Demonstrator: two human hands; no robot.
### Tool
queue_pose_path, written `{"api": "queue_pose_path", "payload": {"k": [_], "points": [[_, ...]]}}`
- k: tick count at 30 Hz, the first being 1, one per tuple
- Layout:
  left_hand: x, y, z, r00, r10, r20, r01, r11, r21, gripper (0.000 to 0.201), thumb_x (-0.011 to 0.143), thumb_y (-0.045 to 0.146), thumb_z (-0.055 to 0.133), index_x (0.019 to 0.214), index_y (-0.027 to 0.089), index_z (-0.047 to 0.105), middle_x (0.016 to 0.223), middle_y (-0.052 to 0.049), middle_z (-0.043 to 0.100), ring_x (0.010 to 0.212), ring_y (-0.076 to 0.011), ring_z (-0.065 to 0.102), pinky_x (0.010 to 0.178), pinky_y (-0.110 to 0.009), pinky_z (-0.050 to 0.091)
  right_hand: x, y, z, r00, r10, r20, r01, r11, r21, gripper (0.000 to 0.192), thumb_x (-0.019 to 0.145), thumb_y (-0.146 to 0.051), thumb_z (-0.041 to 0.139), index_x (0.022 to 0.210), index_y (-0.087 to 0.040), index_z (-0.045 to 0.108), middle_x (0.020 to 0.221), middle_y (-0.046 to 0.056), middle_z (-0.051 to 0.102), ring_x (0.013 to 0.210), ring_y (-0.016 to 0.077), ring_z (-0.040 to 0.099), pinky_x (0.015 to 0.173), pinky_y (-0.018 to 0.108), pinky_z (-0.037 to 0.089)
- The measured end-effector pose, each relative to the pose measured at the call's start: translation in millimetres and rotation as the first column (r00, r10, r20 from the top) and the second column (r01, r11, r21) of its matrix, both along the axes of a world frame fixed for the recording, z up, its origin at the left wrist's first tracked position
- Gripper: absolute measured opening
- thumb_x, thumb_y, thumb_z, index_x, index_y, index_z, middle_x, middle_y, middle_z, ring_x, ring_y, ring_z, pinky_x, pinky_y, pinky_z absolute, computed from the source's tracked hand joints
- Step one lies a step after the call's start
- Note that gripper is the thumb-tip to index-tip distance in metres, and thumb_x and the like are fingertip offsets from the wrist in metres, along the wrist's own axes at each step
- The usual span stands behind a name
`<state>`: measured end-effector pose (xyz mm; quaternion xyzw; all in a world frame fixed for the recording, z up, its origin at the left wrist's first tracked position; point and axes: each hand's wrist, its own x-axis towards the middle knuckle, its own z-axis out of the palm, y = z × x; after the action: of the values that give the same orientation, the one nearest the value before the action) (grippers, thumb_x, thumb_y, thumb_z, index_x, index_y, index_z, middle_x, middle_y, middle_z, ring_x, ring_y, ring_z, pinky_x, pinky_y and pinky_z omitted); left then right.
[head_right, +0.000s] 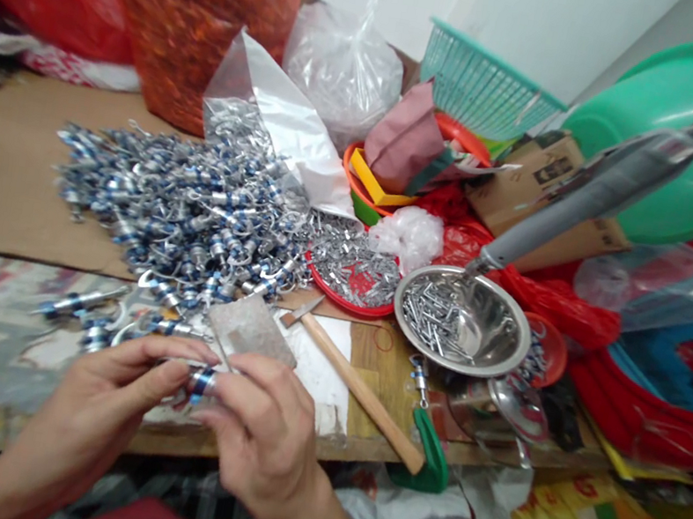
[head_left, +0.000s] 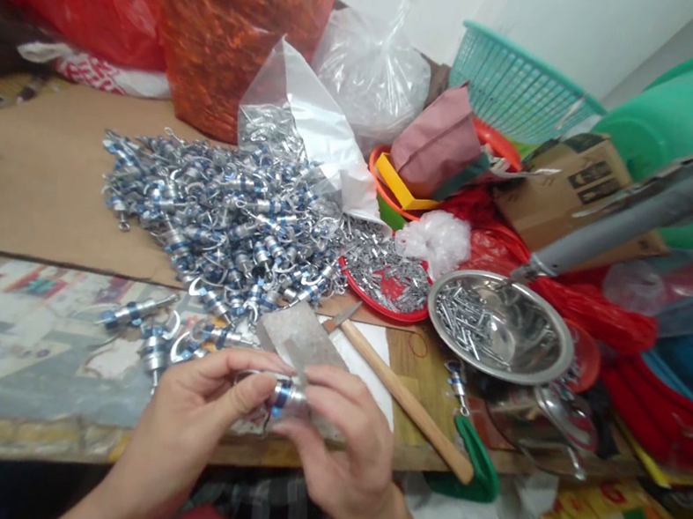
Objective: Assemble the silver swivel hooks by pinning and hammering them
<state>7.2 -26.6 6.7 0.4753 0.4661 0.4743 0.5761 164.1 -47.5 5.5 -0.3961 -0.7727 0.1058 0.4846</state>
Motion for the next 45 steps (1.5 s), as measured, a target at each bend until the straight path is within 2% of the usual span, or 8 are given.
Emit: {"api": "queue_pose_path", "payload": {"k": [4, 11, 19, 27, 31, 34, 37, 45], "points": [[0, -1, -1.8, 0.999, 0.04, -0.015, -0.041, 0.997, -0.068, 0.011, 0.072, 0.03, 0.062, 0.077, 0.021, 0.065, 0.074, 0.003, 0.068, 0.07, -0.0117, 0.059, 0.066, -0.018, 0.047, 7, 3, 2.3, 0.961, 0.059, 0.271, -0.105, 0.982, 0.158, 0.035, 0.082, -0.008, 0.043, 0.113, -0.02, 0.051, 0.099, 0.01, 0.065, 0.093, 0.0185, 0.06, 0.07, 0.029, 0.053], [-6, 5, 7.8, 0.986, -0.048, -0.16, 0.05, 0.999, 0.011, 0.011, 0.073, 0.03, 0.061, 0.075, 0.02, 0.066, 0.08, 0.0, 0.069, 0.079, -0.017, 0.061, 0.073, -0.024, 0.047, 7, 3, 0.9, 0.974, -0.012, 0.225, -0.031, 0.982, 0.188, 0.039, 0.076, -0.004, 0.047, 0.111, -0.018, 0.057, 0.101, 0.013, 0.065, 0.092, 0.0207, 0.061, 0.07, 0.031, 0.053], [-5, 7, -3.9, 0.99, -0.028, -0.139, 0.018, 0.997, -0.077, 0.015, 0.07, 0.033, 0.064, 0.075, 0.019, 0.066, 0.074, 0.0, 0.069, 0.07, -0.0151, 0.062, 0.068, -0.024, 0.048, 0, -1, -2.1, 0.996, -0.056, 0.073, 0.06, 0.997, -0.049, 0.035, 0.075, -0.003, 0.051, 0.102, -0.022, 0.063, 0.092, 0.008, 0.066, 0.08, 0.0159, 0.062, 0.067, 0.027, 0.053], [5, -3, -7.7, 0.994, -0.015, 0.106, 0.03, 0.989, -0.146, 0.059, 0.066, 0.028, 0.066, 0.119, 0.022, 0.04, 0.086, -0.002, 0.067, 0.084, -0.0174, 0.063, 0.072, -0.025, 0.053, 6, 7, 11.5, 0.999, 0.03, -0.029, -0.038, 0.927, -0.374, 0.018, 0.076, -0.016, 0.059, 0.089, -0.02, 0.069, 0.077, 0.004, 0.068, 0.069, 0.0134, 0.063, 0.061, 0.023, 0.052], [6, 3, -9.7, 0.991, -0.063, 0.118, 0.082, 0.983, -0.162, 0.061, 0.07, 0.029, 0.063, 0.122, 0.022, 0.033, 0.083, -0.002, 0.064, 0.074, -0.0176, 0.064, 0.062, -0.026, 0.054, 48, 56, 15.4, 0.955, -0.261, 0.142, 0.29, 0.924, -0.251, 0.017, 0.078, -0.019, 0.054, 0.086, -0.023, 0.069, 0.084, 0.002, 0.069, 0.079, 0.0158, 0.063, 0.075, 0.03, 0.05], [4, 10, -9.0, 0.984, -0.114, 0.136, 0.135, 0.978, -0.159, 0.062, 0.07, 0.028, 0.063, 0.122, 0.022, 0.03, 0.077, 0.0, 0.062, 0.069, -0.0169, 0.064, 0.058, -0.025, 0.053, 87, 103, 8.4, 0.668, -0.474, 0.573, 0.679, 0.703, -0.211, 0.026, 0.077, -0.016, 0.051, 0.098, -0.022, 0.066, 0.096, 0.006, 0.067, 0.088, 0.0202, 0.061, 0.08, 0.032, 0.046], [3, 16, -6.6, 0.971, -0.175, 0.162, 0.205, 0.959, -0.194, 0.062, 0.07, 0.026, 0.062, 0.122, 0.021, 0.029, 0.073, 0.001, 0.062, 0.065, -0.016, 0.064, 0.054, -0.023, 0.051, 107, 134, -1.5, 0.596, -0.409, 0.691, 0.72, 0.654, -0.233, 0.029, 0.068, -0.011, 0.056, 0.092, -0.021, 0.069, 0.085, 0.009, 0.069, 0.084, 0.0255, 0.062, 0.076, 0.035, 0.045], [0, 29, -8.7, 0.961, -0.166, 0.224, 0.228, 0.928, -0.293, 0.073, 0.063, 0.02, 0.067, 0.124, 0.023, 0.027, 0.067, 0.004, 0.062, 0.057, -0.0137, 0.063, 0.051, -0.023, 0.049, 104, 153, -6.5, 0.689, -0.378, 0.619, 0.645, 0.709, -0.285, 0.021, 0.066, -0.004, 0.053, 0.077, -0.013, 0.069, 0.086, 0.012, 0.065, 0.087, 0.0246, 0.059, 0.079, 0.034, 0.043]]}}
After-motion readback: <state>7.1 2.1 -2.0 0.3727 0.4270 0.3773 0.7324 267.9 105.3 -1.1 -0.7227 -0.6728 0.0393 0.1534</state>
